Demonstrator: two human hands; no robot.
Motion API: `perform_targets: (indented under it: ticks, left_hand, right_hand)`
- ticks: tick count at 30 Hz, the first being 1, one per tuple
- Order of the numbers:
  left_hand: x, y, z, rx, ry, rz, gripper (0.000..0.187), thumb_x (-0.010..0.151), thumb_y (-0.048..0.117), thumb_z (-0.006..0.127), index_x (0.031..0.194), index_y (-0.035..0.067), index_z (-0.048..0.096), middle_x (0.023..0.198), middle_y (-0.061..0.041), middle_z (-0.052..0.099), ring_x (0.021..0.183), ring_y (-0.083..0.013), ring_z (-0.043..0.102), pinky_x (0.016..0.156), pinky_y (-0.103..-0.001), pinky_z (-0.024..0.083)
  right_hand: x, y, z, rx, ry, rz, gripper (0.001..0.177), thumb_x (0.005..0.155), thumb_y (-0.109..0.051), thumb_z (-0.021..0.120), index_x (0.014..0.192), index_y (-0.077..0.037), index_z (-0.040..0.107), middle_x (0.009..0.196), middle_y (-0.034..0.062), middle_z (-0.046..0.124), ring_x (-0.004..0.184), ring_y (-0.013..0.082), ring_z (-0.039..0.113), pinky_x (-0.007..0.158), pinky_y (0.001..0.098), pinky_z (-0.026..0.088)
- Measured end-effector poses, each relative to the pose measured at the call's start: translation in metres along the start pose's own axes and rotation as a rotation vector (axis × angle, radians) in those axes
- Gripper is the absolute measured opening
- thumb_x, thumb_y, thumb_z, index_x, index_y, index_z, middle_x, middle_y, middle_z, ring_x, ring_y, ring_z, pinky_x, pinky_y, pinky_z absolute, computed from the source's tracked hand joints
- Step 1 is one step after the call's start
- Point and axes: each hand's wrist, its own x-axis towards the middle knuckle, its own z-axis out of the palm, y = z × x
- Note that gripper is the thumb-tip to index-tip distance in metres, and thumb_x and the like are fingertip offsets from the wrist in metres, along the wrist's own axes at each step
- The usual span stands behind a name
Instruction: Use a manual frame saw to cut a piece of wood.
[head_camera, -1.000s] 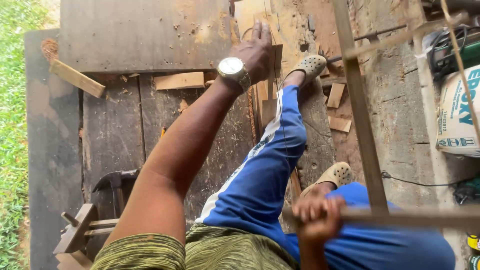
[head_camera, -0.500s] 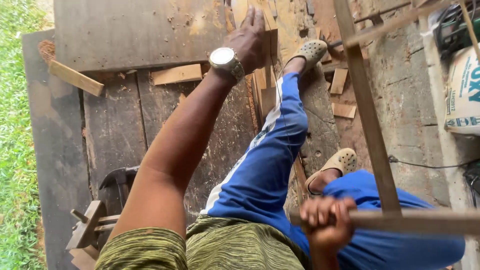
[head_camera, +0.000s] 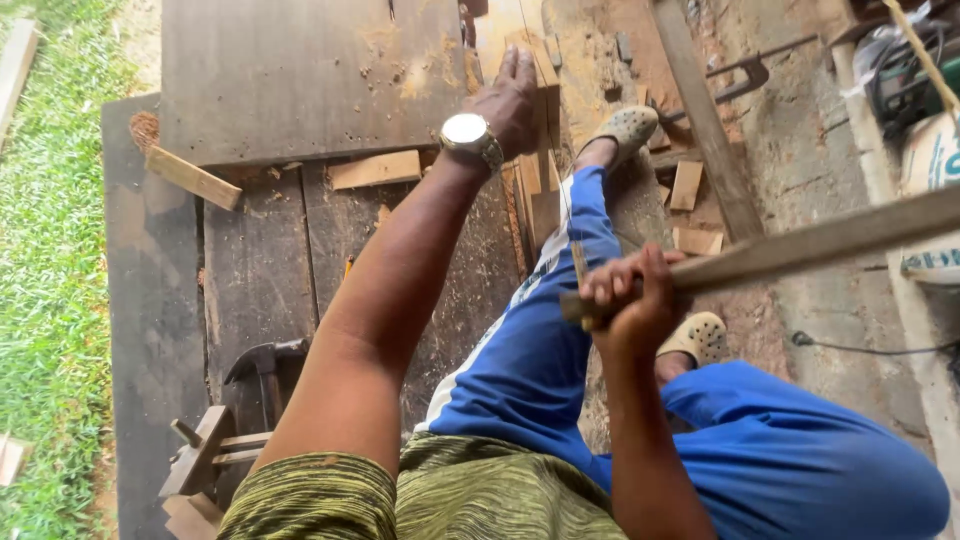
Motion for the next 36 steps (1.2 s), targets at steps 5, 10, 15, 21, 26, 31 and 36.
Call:
perform_targets:
  ticks: [5,10,15,21,26,31,36]
  left_hand:
    - [0.052,-0.041,0.07,0.081,0.213,0.08,0.088,0.087,0.003,0.053,0.164,0.0,0.01,0.17,-0.023,0.013,0.101,-0.0277,0.074,0.082,-0.045,0.062]
    - [0.013,-0.013,0.011,0.05,0.224,0.085,0.089,0.093,0.011,0.063,0.164,-0.004,0.011,0.169,-0.029,0.017,0.094,-0.0265,0.071,0.076,-0.037,0.065]
    - [0.001,-0.003,0.001,-0.017,0.05,0.016,0.092,0.085,-0.001,0.058,0.162,0.001,0.007,0.171,-0.023,0.01,0.092,-0.0239,0.073,0.099,-0.047,0.054]
    - [0.038,-0.028,0.038,0.035,0.135,0.114,0.098,0.076,-0.007,0.056,0.159,-0.004,0.005,0.166,-0.029,0.008,0.107,-0.0361,0.067,0.09,-0.039,0.06]
    - [0.012,-0.015,0.02,-0.01,0.085,0.068,0.088,0.085,-0.004,0.05,0.162,-0.004,0.008,0.169,-0.027,0.01,0.107,-0.0342,0.072,0.08,-0.036,0.065]
    - [0.014,-0.012,0.013,-0.033,0.014,-0.005,0.077,0.094,-0.001,0.041,0.164,0.0,0.008,0.171,-0.028,0.008,0.105,-0.0304,0.076,0.081,-0.034,0.065]
    - [0.064,-0.041,0.066,0.13,0.246,0.181,0.086,0.08,-0.007,0.043,0.158,-0.003,0.008,0.161,-0.033,0.008,0.138,-0.0445,0.045,0.087,-0.032,0.06]
  right_hand:
    - [-0.104,-0.025,-0.08,0.038,0.041,0.041,0.027,0.11,-0.027,0.052,0.087,-0.014,0.043,0.065,0.0006,0.039,0.054,0.0173,0.042,0.056,0.0377,0.044]
    - [-0.124,-0.019,-0.108,-0.046,0.031,-0.061,0.021,0.106,-0.027,0.049,0.09,-0.016,0.043,0.062,0.0011,0.039,0.049,0.0169,0.04,0.051,0.0383,0.043]
    - [-0.003,0.027,-0.043,0.0,0.067,-0.029,0.035,0.107,-0.03,0.058,0.079,-0.014,0.044,0.062,0.0006,0.038,0.049,0.0173,0.041,0.051,0.0374,0.044]
    - [-0.015,-0.012,-0.009,0.044,0.023,0.023,0.03,0.108,-0.026,0.056,0.083,-0.013,0.046,0.064,0.0014,0.04,0.054,0.018,0.045,0.055,0.0379,0.046]
    - [-0.112,-0.033,-0.075,0.033,-0.013,-0.005,0.023,0.111,-0.024,0.05,0.091,-0.015,0.045,0.065,0.0009,0.039,0.054,0.0162,0.041,0.056,0.0375,0.044]
    - [-0.125,-0.011,-0.128,0.056,0.004,-0.032,0.019,0.108,-0.024,0.048,0.092,-0.016,0.045,0.063,0.0014,0.038,0.051,0.0165,0.039,0.053,0.0388,0.043]
    - [-0.001,0.03,-0.046,0.054,0.097,0.036,0.034,0.104,-0.028,0.057,0.076,-0.016,0.044,0.058,0.0003,0.038,0.046,0.0161,0.04,0.048,0.0357,0.041]
